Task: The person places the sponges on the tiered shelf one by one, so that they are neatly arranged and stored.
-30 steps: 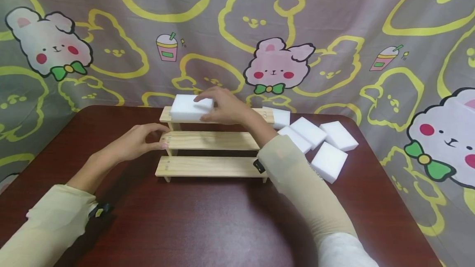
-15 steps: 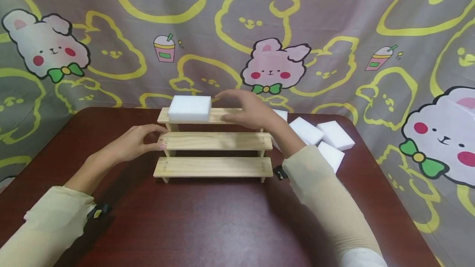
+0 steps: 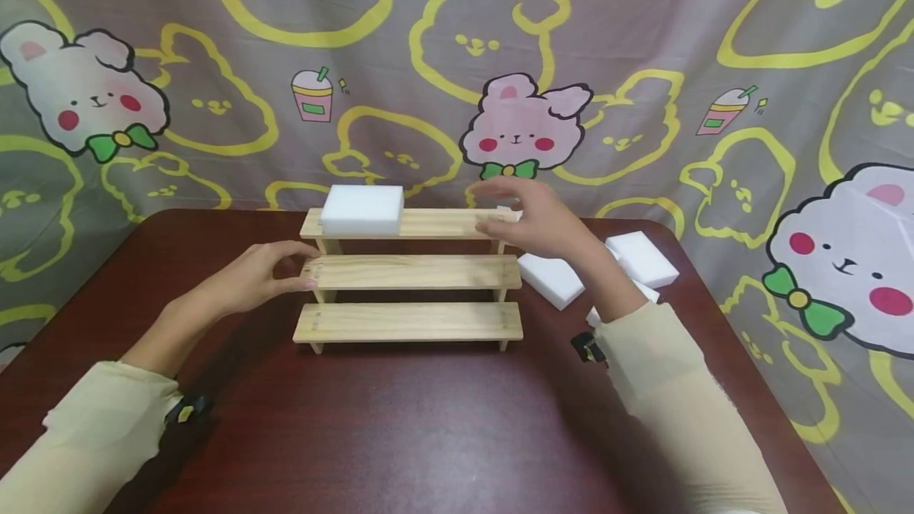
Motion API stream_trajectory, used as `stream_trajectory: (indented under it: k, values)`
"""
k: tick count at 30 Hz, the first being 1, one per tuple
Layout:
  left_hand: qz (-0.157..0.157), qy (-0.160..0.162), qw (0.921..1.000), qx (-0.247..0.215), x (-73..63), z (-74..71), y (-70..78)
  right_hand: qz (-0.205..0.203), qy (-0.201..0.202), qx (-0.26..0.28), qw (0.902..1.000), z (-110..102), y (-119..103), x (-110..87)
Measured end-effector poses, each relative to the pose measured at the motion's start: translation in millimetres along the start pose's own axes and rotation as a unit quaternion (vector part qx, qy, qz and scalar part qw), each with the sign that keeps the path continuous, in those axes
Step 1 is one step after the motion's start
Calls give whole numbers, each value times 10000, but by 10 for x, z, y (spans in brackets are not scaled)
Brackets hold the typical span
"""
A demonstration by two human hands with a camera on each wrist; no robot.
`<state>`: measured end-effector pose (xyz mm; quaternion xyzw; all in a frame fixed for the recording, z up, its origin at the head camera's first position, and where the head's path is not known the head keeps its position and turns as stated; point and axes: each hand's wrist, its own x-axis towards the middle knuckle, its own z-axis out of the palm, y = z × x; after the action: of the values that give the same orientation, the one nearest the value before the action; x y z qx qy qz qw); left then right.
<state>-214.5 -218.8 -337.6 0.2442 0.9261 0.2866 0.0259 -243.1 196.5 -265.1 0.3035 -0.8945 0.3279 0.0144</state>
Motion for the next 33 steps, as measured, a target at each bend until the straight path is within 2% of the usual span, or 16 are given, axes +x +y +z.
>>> stream_trajectory:
  k: [8,15,25,33]
  values:
    - [33,-24,10000,-86,0,2,8,144,279,-136,9994,-131,127,-253]
    - [9,-28,10000,-77,-6,4,2,537,473,-214,9972,-172,267,-442]
    - [8,-57,10000,-76,8,2,13,1122,458,-723,9900,-171,593,-709]
    - [-25,-79,9999,-110,3,-5,33,1543,508,-868,9829,-180,834,-908]
